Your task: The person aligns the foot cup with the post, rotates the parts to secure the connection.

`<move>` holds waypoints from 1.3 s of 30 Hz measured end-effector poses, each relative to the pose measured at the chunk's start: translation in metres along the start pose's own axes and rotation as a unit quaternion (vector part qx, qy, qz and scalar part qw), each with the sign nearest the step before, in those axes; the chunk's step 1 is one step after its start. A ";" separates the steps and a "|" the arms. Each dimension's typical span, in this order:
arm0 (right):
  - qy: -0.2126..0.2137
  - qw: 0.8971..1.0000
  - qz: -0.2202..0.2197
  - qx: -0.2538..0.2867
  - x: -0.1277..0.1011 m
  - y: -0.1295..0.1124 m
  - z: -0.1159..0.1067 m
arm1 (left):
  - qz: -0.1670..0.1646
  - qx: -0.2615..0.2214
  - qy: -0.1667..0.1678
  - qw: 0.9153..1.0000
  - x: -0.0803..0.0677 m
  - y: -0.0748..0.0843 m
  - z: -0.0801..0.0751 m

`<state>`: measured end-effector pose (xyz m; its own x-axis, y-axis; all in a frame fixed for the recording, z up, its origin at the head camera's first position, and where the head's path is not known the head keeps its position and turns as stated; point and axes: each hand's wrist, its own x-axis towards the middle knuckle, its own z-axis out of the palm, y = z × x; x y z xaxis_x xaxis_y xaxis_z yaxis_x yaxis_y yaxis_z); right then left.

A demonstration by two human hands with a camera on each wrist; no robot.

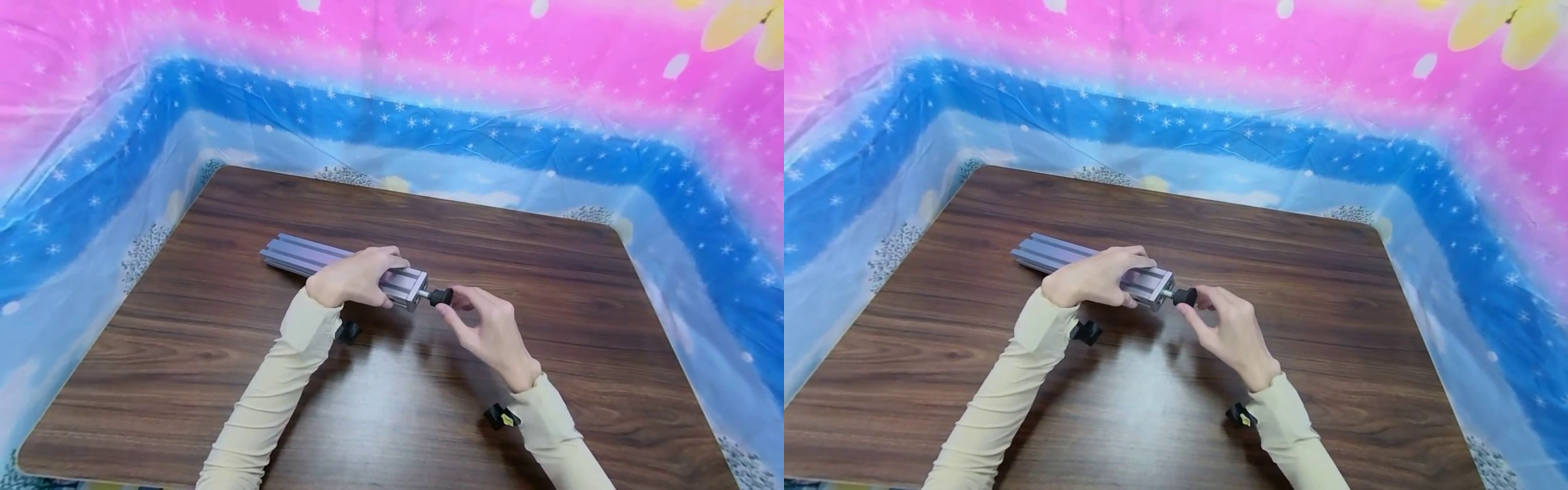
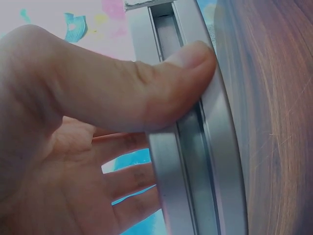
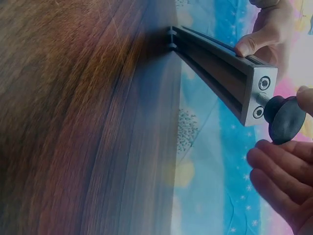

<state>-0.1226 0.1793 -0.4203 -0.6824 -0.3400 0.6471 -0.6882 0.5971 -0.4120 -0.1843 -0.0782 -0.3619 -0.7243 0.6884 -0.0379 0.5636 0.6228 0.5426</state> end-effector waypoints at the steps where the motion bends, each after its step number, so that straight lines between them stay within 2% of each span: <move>1: -0.001 1.000 0.007 0.000 0.001 0.000 0.000 | 0.000 0.000 0.001 1.000 0.000 0.000 0.000; 8: -0.015 0.998 0.060 -0.011 0.001 -0.002 0.000 | 0.001 0.002 -0.004 1.000 0.002 0.001 0.002; 12: -0.021 0.997 0.067 -0.015 -0.004 -0.001 -0.006 | 0.007 0.003 -0.010 1.000 0.004 0.002 0.003; 14: -0.027 0.999 0.046 -0.005 -0.006 0.000 -0.009 | 0.007 0.004 -0.012 1.000 0.005 0.002 0.003; 20: -0.031 0.997 -0.065 0.003 -0.007 0.004 -0.009 | -0.007 0.002 -0.007 1.000 0.002 -0.001 0.003; 23: -0.024 0.996 -0.090 -0.010 -0.007 0.004 -0.007 | -0.011 0.003 -0.007 1.000 0.002 -0.001 0.003; 30: -0.011 0.993 -0.117 -0.013 -0.006 0.005 -0.004 | -0.009 0.001 -0.009 1.000 0.001 0.001 0.001; 39: -0.007 0.996 -0.089 -0.015 -0.008 0.006 -0.001 | -0.005 0.008 -0.013 1.000 -0.001 0.000 0.002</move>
<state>-0.1213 0.1866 -0.4269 -0.5542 -0.4523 0.6988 -0.7906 0.5487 -0.2719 -0.1828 -0.0783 -0.3631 -0.7192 0.6917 -0.0652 0.5631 0.6352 0.5287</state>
